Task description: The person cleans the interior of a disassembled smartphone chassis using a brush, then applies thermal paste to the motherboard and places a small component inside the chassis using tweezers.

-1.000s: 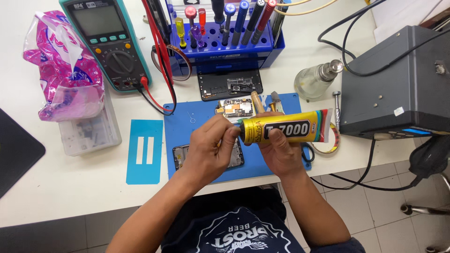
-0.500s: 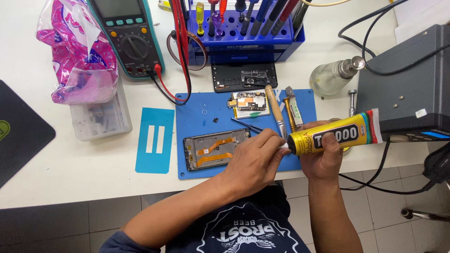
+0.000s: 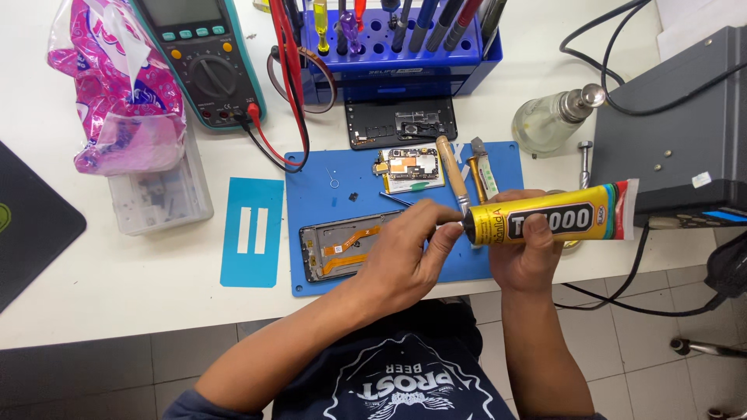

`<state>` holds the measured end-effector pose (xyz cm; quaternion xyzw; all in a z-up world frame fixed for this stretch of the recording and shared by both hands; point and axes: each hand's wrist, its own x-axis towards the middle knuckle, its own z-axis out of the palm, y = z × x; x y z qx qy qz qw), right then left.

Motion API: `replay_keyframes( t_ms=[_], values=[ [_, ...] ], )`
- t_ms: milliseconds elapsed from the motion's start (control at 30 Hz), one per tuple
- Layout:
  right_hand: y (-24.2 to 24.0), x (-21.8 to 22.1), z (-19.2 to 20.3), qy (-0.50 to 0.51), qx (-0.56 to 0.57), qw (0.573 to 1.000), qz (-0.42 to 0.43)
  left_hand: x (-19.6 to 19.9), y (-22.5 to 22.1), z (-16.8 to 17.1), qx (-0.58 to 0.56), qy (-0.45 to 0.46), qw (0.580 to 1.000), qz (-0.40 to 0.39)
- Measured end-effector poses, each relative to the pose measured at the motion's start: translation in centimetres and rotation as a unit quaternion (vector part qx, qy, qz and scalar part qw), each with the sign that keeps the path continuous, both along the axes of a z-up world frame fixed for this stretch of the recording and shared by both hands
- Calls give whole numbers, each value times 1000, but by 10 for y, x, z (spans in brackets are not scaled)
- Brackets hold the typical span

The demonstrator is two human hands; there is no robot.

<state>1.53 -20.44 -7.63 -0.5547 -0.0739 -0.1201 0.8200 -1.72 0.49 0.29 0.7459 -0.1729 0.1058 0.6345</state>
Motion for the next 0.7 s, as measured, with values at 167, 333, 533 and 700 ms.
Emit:
replay_keyframes(
  t_ms=[167,333,533,700],
  values=[
    [5,0,-9,10,-2,1000,-2,0,2,-1,-8,-19,1000,17],
    [33,-5,8,19,17,1000,6,10,12,-5,24,-4,1000,15],
    [31,-5,2,0,-58,998,3,16,25,-1,67,52,996,13],
    [47,-8,14,13,-11,1000,-15,9,28,7,8,27,999,19]
  ],
)
